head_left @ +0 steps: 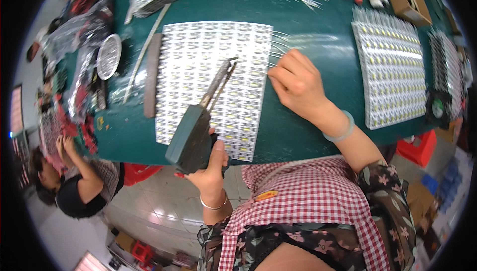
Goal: The person solders wires to rows of LED components on a flat sheet at an assembly station using a soldering iron.
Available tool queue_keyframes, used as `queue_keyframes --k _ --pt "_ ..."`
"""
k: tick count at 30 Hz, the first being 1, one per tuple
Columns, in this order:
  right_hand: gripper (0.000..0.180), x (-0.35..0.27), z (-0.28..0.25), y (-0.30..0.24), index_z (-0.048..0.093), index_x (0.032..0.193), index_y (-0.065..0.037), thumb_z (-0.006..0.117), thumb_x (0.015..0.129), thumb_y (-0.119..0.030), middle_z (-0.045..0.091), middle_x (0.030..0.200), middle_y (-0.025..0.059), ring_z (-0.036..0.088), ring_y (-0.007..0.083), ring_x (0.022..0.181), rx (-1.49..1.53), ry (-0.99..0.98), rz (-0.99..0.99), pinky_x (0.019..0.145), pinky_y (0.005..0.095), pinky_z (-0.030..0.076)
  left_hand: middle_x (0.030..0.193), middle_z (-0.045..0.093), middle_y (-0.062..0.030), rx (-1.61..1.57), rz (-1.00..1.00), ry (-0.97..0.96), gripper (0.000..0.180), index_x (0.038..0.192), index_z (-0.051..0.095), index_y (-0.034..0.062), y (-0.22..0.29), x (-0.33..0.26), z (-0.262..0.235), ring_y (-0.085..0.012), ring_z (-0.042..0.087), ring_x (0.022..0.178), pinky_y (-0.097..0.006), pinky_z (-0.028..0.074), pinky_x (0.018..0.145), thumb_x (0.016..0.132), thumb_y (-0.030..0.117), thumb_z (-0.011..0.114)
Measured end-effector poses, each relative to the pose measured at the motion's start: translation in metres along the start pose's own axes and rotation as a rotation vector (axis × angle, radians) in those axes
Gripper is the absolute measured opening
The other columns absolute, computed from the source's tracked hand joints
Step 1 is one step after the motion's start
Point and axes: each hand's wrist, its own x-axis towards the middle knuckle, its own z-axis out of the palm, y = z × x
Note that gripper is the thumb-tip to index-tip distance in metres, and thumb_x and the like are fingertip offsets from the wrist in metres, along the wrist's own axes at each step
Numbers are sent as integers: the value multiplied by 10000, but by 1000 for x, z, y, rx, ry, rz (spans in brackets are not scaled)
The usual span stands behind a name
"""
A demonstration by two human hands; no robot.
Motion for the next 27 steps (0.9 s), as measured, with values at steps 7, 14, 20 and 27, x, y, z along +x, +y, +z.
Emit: queue_keyframes --k 7,14,20,27 --pt "113 -8 -14 1 660 812 -41 726 737 11 576 810 63 563 262 829 5 -83 111 701 369 453 943 667 -133 207 375 265 377 1178 546 -94 26 62 -34 -75 476 478 -214 364 383 815 -108 648" --pt "62 12 -40 -1 684 835 -32 730 793 -42 600 837 81 577 272 859 168 -25 224 740 375 481 700 627 -64 378 389 479 181 985 673 -78 22 200 -108 -94 518 485 -232 372 421 862 47 717" --pt "44 57 -89 86 688 832 -32 704 810 -66 627 872 105 575 304 874 -271 20 178 768 394 480 784 672 -92 136 347 385 169 969 690 -79 21 170 -86 -96 513 485 -223 355 407 835 18 726" --pt "163 92 -59 165 681 899 3 722 819 -134 645 945 176 603 353 988 -503 -99 221 855 452 485 714 623 -71 105 267 366 174 992 634 -104 31 105 -57 -79 417 429 -216 303 411 854 0 648"
